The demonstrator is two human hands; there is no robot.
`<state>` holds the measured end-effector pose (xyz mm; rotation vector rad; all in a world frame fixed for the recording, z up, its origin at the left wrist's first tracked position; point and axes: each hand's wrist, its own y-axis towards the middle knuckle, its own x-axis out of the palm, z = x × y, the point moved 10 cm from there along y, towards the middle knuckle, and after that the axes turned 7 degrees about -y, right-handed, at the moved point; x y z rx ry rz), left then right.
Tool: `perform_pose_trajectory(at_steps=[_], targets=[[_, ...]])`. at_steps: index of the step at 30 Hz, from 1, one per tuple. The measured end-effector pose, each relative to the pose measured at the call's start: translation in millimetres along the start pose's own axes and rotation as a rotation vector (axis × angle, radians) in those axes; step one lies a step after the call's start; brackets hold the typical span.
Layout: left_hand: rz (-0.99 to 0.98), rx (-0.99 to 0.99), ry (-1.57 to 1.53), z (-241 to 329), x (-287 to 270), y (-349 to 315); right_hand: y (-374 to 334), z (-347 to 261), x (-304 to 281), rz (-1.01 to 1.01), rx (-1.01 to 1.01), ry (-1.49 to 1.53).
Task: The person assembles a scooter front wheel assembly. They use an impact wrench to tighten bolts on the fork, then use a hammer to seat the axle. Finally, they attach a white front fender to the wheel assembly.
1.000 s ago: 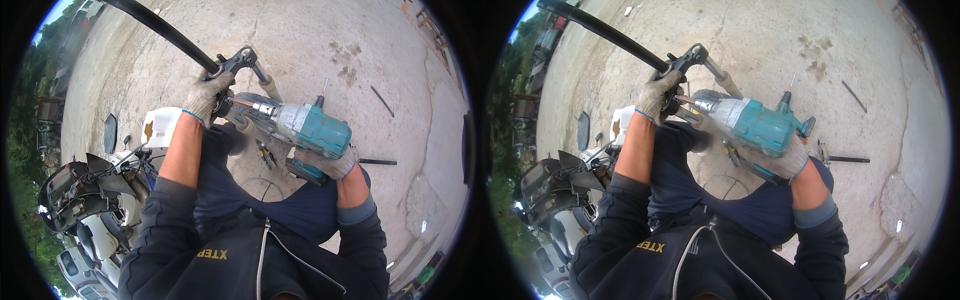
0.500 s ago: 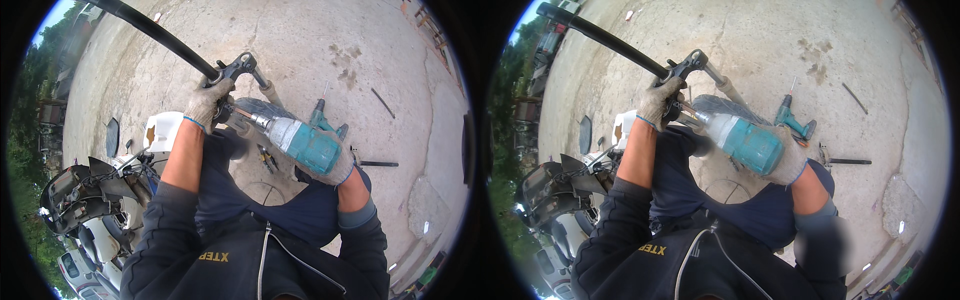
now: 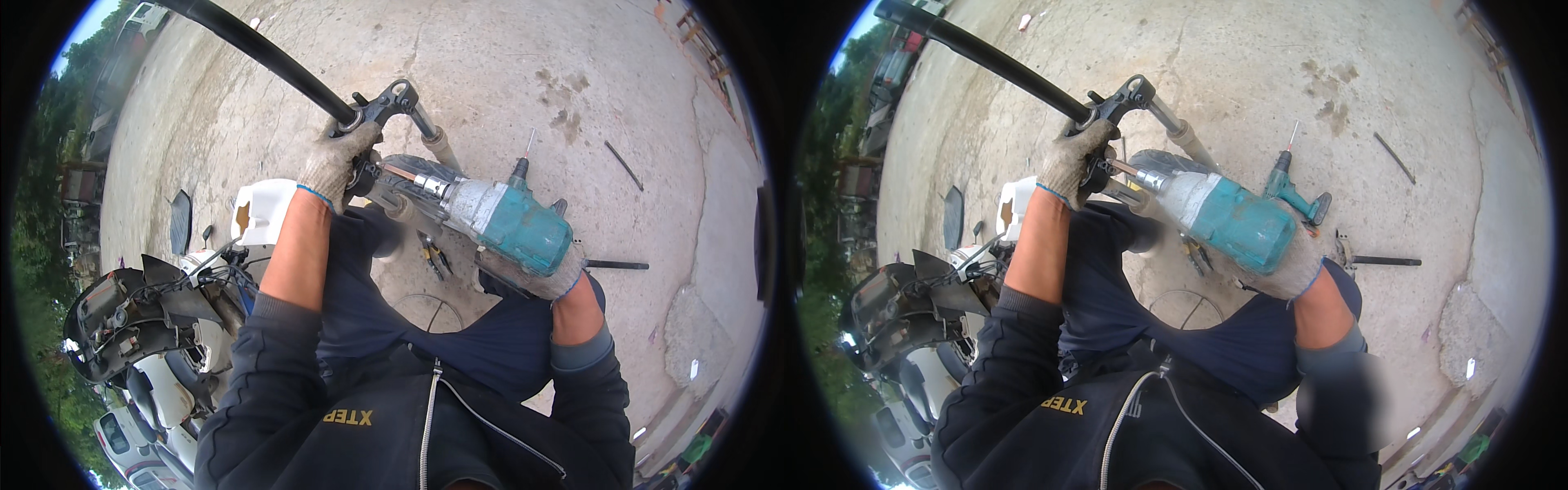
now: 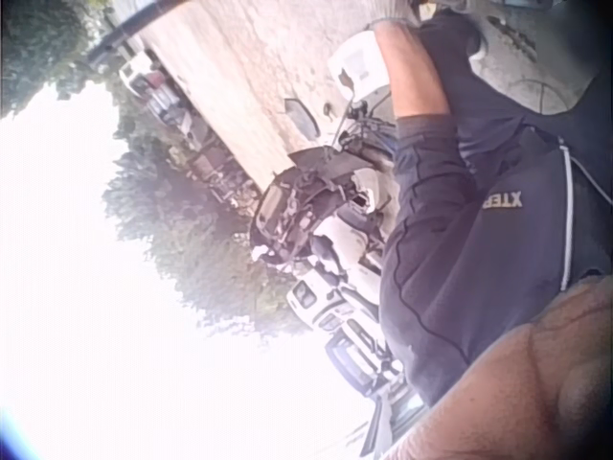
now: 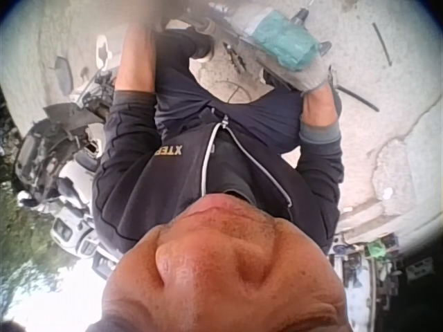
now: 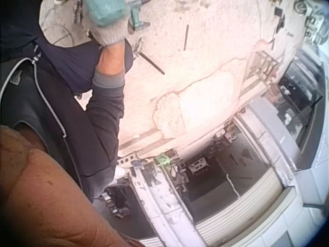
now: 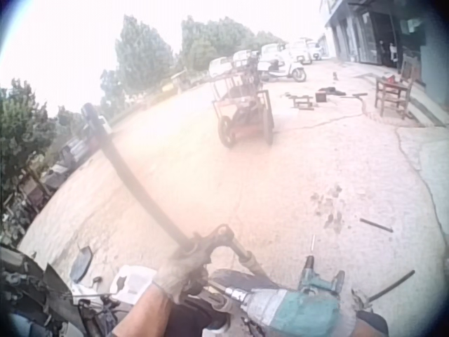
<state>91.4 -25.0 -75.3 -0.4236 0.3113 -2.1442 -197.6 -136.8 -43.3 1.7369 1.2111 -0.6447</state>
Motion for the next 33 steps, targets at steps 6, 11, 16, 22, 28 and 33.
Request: perform_pose_trajectory(at_steps=[6,11,16,22,28,33], targets=[[-0.003,-0.004,-0.017,0.1,1.1,0.0,-1.3,10.5,19.2,-0.022,0.081,0.232],[-0.012,-0.004,-0.013,1.8,3.4,-3.6,18.4,-11.1,-11.1,0.045,-0.037,0.150],[0.020,0.008,0.024,3.1,1.5,-4.3,1.1,2.7,31.1,-0.189,0.911,1.308],[0.021,0.012,0.021,2.7,1.9,-3.0,15.4,-3.3,12.3,-0.103,0.577,0.830],[0.024,0.002,0.049,5.5,6.0,-2.1,30.2,-14.9,-10.3,0.015,-0.025,0.125],[0.008,-0.004,0.049,4.6,4.9,-2.0,27.0,-12.5,-16.0,0.068,0.041,0.194]])
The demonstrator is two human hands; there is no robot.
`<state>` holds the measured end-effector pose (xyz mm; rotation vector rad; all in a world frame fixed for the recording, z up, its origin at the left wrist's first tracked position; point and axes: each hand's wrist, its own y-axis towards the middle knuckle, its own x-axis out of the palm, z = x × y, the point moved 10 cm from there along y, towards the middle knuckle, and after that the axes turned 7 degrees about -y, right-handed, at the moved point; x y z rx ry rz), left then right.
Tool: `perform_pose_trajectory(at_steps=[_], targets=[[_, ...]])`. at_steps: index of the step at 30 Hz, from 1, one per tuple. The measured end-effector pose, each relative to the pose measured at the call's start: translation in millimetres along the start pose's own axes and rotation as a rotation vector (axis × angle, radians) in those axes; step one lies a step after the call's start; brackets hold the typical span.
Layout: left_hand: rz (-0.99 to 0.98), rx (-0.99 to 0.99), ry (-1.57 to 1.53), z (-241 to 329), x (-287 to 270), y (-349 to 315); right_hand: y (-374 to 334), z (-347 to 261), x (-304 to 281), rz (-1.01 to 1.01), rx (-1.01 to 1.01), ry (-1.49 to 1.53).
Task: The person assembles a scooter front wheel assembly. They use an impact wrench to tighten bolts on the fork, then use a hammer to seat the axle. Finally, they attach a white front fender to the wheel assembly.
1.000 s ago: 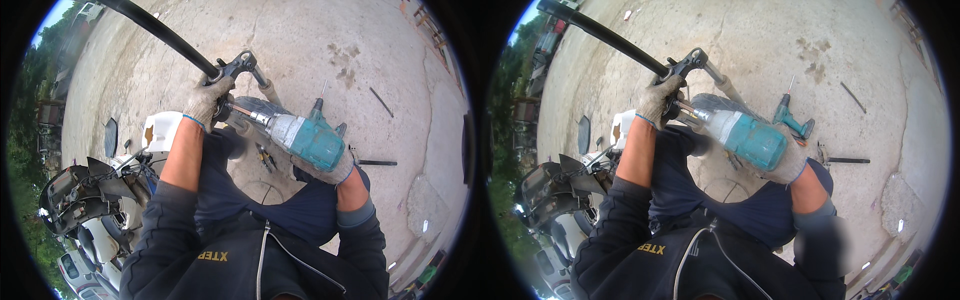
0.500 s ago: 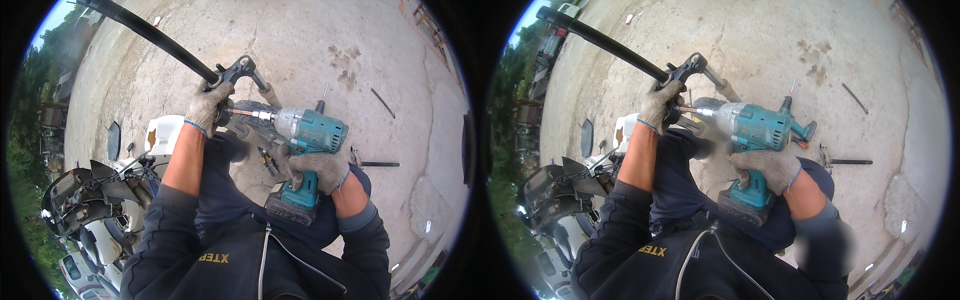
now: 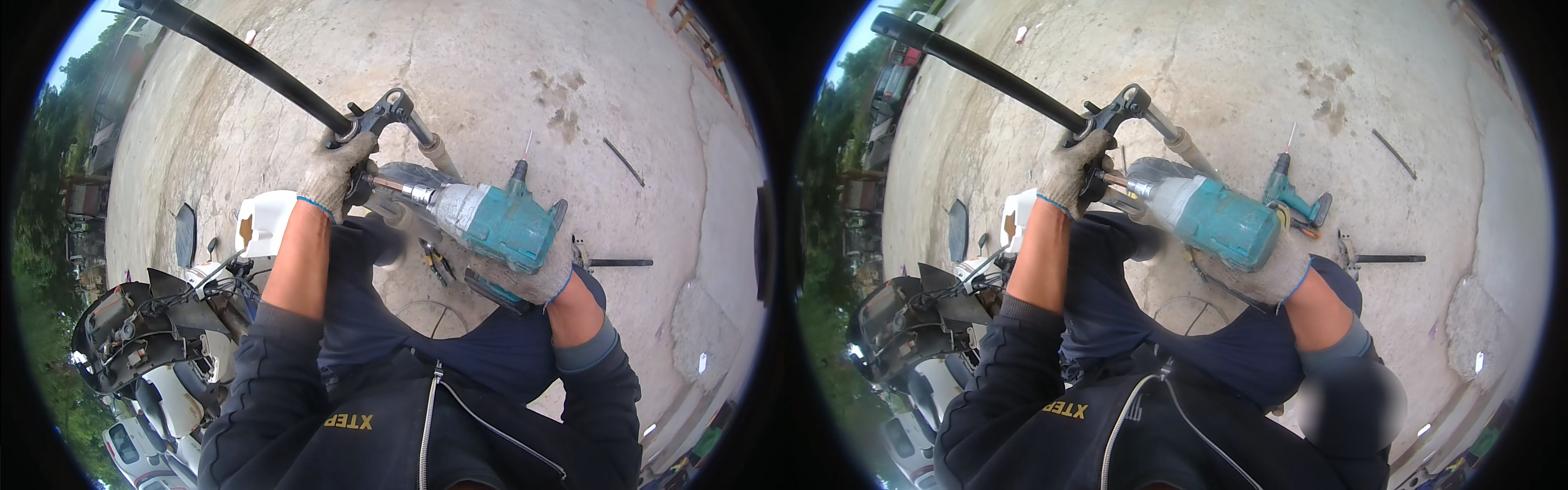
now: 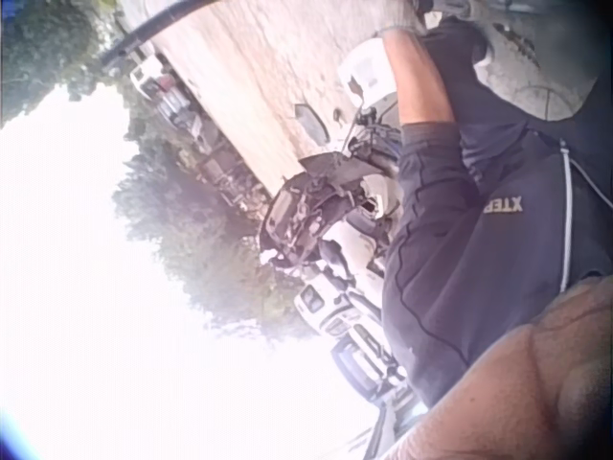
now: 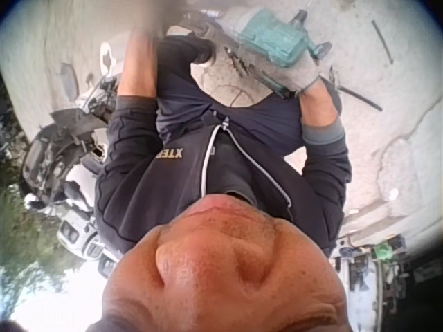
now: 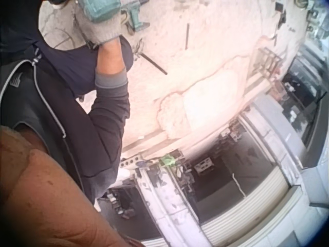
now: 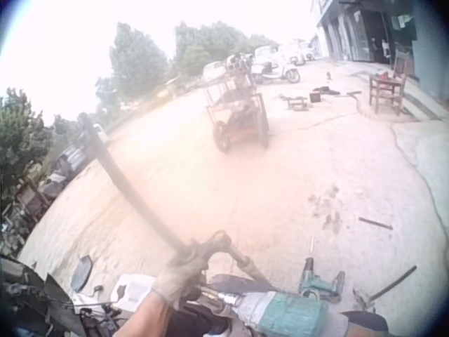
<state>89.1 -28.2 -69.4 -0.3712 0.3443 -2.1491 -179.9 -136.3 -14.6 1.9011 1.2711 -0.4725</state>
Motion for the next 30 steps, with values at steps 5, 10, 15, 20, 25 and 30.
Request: perform_pose_trajectory(at_steps=[5,10,15,20,25,30], targets=[[-0.014,0.018,-0.031,-4.5,-4.5,0.0,2.3,25.0,12.3,-0.213,0.069,0.251],[-0.002,0.001,0.031,-10.4,-5.7,8.9,-8.6,50.2,15.3,-0.290,0.110,0.129],[-0.026,0.010,0.044,-7.8,1.6,10.7,-14.8,61.5,14.8,-0.297,0.127,0.062],[-0.055,0.057,0.003,-1.9,2.0,5.3,-23.4,55.0,-5.5,-0.148,0.009,-0.097],[-0.040,0.016,-0.057,-12.3,-18.8,18.8,-36.2,98.9,-35.4,-0.094,0.247,-0.262],[-0.071,-0.044,-0.134,-29.8,-61.1,34.7,-108.4,179.4,-93.6,0.157,0.834,-0.132]])
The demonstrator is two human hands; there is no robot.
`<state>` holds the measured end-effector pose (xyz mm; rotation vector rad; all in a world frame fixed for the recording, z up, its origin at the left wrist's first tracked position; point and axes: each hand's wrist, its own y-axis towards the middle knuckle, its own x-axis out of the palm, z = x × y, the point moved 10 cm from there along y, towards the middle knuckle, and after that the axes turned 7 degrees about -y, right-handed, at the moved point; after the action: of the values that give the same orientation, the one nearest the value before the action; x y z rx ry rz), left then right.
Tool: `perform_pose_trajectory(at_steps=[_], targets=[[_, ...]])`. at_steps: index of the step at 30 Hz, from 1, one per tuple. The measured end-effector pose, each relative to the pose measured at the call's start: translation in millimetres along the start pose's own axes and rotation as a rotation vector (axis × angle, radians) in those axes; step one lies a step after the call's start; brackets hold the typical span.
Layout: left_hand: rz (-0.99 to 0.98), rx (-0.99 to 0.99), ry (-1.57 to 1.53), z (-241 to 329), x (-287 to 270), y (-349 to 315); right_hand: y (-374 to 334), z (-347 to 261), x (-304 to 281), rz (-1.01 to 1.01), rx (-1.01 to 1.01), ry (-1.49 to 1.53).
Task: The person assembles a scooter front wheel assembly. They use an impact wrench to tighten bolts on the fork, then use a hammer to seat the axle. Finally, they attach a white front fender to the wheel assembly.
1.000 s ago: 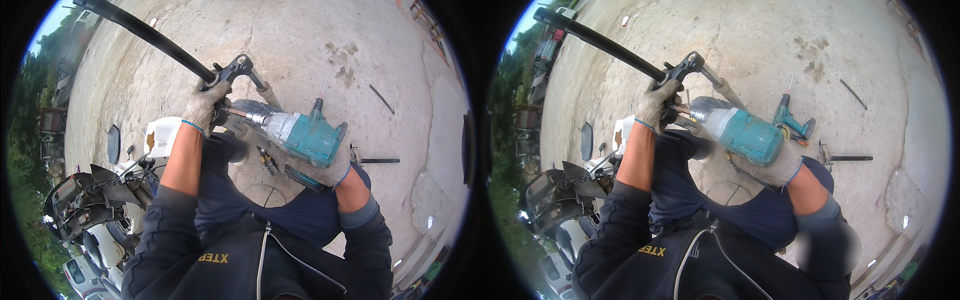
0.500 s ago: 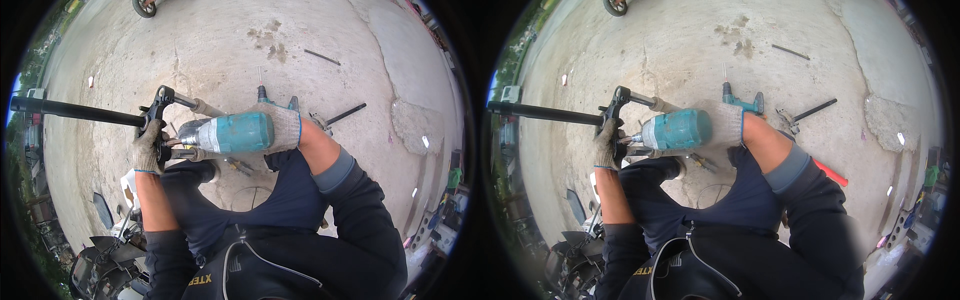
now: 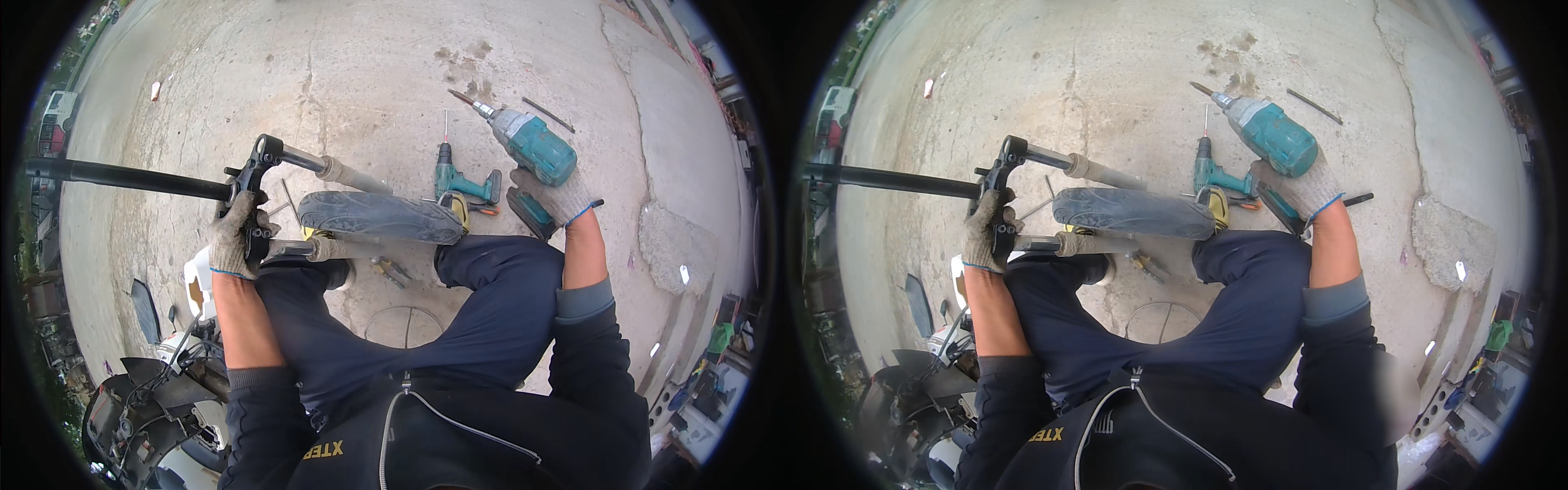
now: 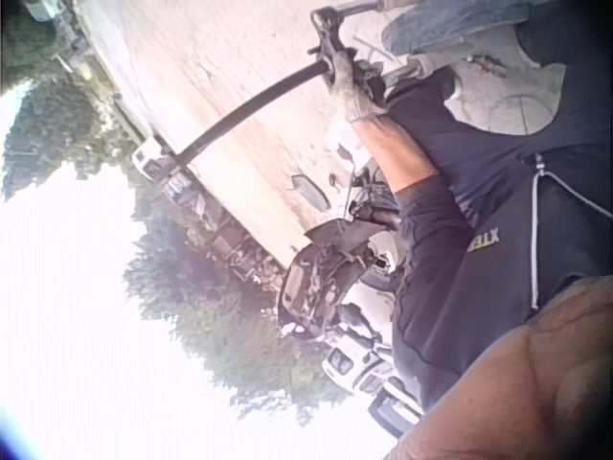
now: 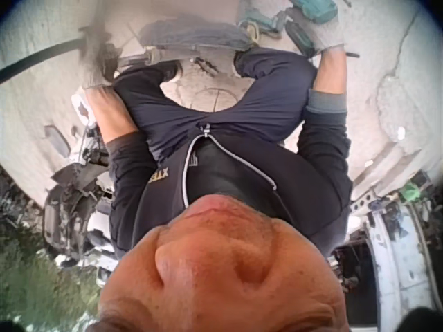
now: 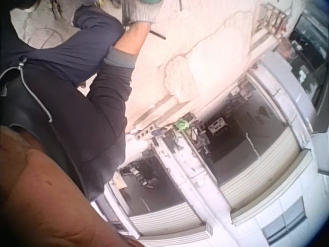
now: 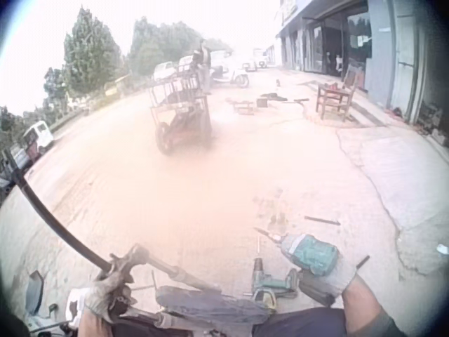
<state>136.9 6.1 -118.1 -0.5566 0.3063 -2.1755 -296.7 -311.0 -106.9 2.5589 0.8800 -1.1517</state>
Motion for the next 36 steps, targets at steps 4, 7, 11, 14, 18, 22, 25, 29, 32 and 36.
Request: perform_pose_trajectory(at_steps=[4,7,11,14,18,22,25,29,32,36], targets=[[-0.011,0.019,0.007,1.4,-8.4,5.9,5.5,128.9,-3.5,0.065,0.420,-0.156],[-0.006,0.012,-0.019,2.1,-1.2,7.0,-32.6,212.6,35.5,0.105,0.553,-0.439],[0.039,0.006,-0.057,6.0,-3.0,0.6,-80.0,275.6,144.4,-0.065,0.564,-0.538],[0.080,0.006,-0.047,5.0,-9.5,2.1,-101.7,295.7,194.1,-0.223,0.579,-0.567],[0.112,-0.022,-0.003,8.7,-11.3,6.7,-113.8,301.3,206.5,-0.334,0.624,-0.571],[0.099,-0.042,0.022,15.8,-1.4,2.8,-119.7,306.8,195.6,-0.355,0.654,-0.550],[0.146,-0.053,0.104,20.2,-3.4,1.2,-116.0,313.2,177.6,-0.338,0.681,-0.497],[0.026,-0.055,-0.026,18.9,4.2,2.7,-80.1,304.6,122.9,-0.207,0.776,-0.209],[-0.003,-0.005,-0.084,18.8,4.6,8.7,-11.6,249.6,55.4,0.077,0.737,0.038],[0.026,0.024,-0.022,11.0,-2.8,14.6,64.4,54.1,38.5,0.032,0.118,-0.063]])
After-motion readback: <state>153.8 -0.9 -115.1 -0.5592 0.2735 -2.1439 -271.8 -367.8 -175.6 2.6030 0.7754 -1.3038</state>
